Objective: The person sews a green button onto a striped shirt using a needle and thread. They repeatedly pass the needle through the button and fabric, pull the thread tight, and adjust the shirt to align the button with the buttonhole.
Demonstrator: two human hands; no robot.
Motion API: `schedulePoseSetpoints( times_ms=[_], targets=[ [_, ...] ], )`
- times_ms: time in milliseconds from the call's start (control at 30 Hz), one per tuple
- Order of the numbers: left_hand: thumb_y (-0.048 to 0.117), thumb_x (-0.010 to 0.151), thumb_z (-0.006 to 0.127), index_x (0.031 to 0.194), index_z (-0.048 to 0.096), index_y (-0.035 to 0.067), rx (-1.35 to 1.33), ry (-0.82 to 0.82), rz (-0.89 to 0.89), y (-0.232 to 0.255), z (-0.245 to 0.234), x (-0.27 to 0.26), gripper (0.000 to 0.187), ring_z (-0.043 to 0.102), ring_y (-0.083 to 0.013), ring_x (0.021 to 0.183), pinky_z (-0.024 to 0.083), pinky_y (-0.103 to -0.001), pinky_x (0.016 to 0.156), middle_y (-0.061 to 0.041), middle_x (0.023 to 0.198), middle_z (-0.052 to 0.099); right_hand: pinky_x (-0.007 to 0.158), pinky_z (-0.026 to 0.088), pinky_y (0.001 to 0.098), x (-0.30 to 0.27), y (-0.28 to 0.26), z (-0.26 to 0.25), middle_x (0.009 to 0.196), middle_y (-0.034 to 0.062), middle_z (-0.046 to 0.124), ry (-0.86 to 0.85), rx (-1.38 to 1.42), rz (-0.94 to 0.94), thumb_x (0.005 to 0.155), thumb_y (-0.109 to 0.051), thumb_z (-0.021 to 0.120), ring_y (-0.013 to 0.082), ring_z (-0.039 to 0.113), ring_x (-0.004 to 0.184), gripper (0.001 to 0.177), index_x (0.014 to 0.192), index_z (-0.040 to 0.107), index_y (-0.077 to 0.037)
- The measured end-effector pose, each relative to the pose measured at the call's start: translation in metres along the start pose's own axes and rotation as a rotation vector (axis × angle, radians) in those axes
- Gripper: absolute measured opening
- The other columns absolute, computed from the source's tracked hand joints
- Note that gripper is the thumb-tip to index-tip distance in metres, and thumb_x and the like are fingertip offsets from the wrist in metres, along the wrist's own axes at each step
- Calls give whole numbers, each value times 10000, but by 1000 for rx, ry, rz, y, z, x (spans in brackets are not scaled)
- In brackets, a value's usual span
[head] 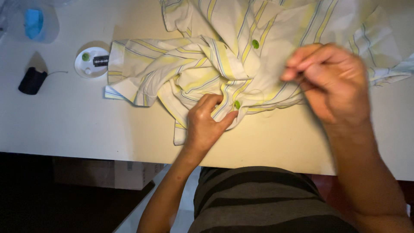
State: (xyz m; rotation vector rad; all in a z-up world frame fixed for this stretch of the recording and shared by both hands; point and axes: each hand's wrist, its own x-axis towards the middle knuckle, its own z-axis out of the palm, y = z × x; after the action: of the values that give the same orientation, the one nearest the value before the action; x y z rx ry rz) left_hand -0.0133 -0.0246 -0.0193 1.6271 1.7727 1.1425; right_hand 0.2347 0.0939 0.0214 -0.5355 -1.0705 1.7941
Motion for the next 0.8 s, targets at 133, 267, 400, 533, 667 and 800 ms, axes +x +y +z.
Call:
schedulePoseSetpoints(
  times_ms=[133, 267, 400, 533, 667, 800],
  targets=[
    [168, 724, 920, 1027, 699, 0, -46, -10, -63, -5, -1, 4, 411, 744, -262, 885, 587, -342, 786, -130, 962, 731, 587, 517, 302, 8, -17, -1, 956, 208, 725, 106, 271, 57, 1005, 40, 583, 183, 631, 614, 144, 1053, 712, -3],
    [184, 720, 920, 1046, 717, 5, -126, -67, -141, -9, -4, 7, 424, 758, -202, 885, 595, -315, 800, -106, 970, 757, 512, 428, 224, 9, -20, 2, 899, 169, 723, 155, 87, 47, 1031, 40, 589, 118, 565, 553, 140, 1077, 713, -8],
    [161, 806, 841, 1044, 728, 1, -222, -119, -232, -11, -10, 10, 308, 728, -145, 866, 564, -279, 799, -86, 943, 763, 518, 411, 220, 7, -10, 17, 935, 133, 730, 75, -359, 113, 1044, 19, 642, 88, 533, 571, 59, 1051, 701, 16],
    [147, 938, 742, 1016, 734, -13, -327, -163, -338, -12, -12, 11, 178, 636, -89, 797, 519, -255, 738, -59, 858, 722, 644, 524, 228, 10, 13, 38, 899, 74, 761, -56, -583, 272, 941, -25, 682, 60, 650, 718, 138, 1061, 738, 14],
    [156, 970, 706, 995, 734, -27, -399, -181, -375, -18, -13, 11, 186, 580, -65, 745, 487, -249, 679, -30, 803, 691, 515, 399, 214, 14, 34, 51, 718, 7, 701, -122, -863, 318, 925, -79, 729, 32, 498, 589, 144, 1049, 783, -31],
    [117, 979, 644, 1055, 737, -44, -595, -221, -456, -28, -14, 9, 201, 583, -56, 759, 484, -234, 683, -5, 827, 695, 470, 332, 240, 22, 47, 47, 688, -27, 638, -86, -1080, 222, 899, -83, 753, 47, 425, 525, 130, 1015, 780, -31]
  ],
)
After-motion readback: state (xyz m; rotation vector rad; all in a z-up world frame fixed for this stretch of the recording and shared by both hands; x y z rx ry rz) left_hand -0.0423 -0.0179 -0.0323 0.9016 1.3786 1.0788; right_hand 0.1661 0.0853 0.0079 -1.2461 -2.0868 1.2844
